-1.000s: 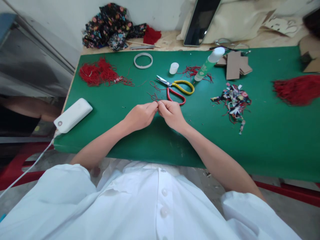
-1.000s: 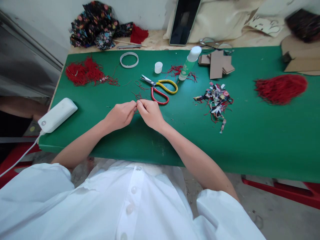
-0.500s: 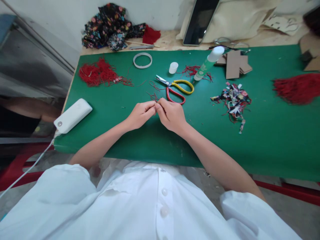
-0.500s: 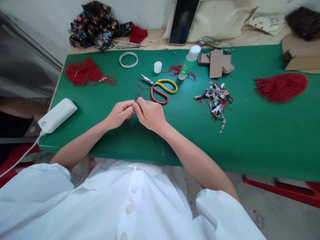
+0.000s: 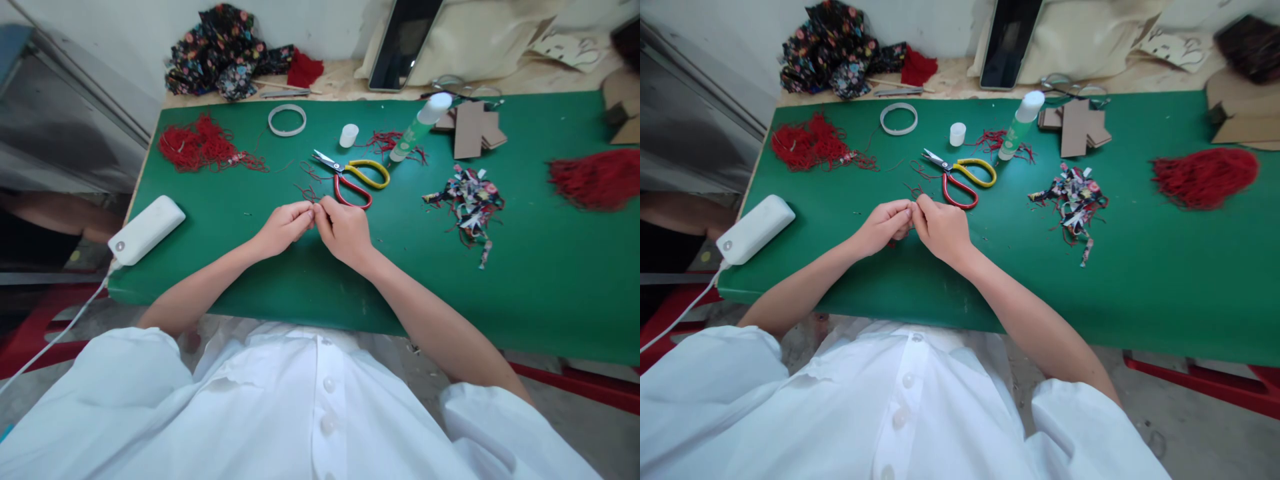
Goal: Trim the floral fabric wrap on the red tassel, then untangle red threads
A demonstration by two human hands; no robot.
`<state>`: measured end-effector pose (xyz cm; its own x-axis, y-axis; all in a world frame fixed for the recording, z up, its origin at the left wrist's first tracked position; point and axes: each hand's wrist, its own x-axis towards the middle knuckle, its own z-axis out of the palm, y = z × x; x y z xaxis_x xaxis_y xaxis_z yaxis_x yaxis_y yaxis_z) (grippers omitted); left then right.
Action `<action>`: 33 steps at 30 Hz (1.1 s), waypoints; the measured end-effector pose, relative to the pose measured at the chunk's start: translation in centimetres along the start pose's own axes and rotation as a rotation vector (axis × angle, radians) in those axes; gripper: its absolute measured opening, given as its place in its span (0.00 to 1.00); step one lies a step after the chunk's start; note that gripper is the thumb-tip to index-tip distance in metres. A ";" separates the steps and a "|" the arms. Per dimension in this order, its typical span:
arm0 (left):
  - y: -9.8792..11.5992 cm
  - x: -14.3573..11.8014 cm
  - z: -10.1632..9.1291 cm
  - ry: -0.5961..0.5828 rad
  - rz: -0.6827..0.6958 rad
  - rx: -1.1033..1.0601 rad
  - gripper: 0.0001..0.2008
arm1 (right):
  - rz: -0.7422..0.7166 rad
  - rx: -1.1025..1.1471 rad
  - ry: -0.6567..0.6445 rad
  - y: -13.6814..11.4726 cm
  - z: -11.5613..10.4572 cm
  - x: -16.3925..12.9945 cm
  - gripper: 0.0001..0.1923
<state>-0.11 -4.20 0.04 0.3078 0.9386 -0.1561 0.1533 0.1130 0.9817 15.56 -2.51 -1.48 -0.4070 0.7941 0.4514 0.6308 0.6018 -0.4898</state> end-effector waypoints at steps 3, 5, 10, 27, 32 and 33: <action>-0.4 0.1 -0.2 0.012 0.043 0.091 0.12 | 0.016 0.042 -0.012 0.0 0.0 0.1 0.17; -0.5 0.2 -0.3 0.012 0.064 0.121 0.12 | 0.024 0.069 -0.023 0.0 0.0 0.2 0.17; -0.5 0.2 -0.3 0.006 0.072 0.139 0.12 | 0.045 0.129 -0.039 0.0 -0.1 0.3 0.17; -0.6 0.1 -0.4 -0.002 0.097 0.113 0.17 | 0.081 0.224 -0.077 0.0 -0.4 0.4 0.17; -0.8 0.1 -0.3 -0.053 0.065 0.026 0.17 | 0.096 0.259 -0.100 0.1 -0.5 0.5 0.18; -0.8 0.1 -0.3 -0.058 0.069 0.020 0.17 | 0.098 0.266 -0.103 0.1 -0.5 0.5 0.18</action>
<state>-0.49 -4.09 -0.76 0.3716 0.9235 -0.0949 0.1484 0.0418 0.9880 15.71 -2.05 -0.94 -0.4265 0.8456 0.3211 0.4807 0.5126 -0.7115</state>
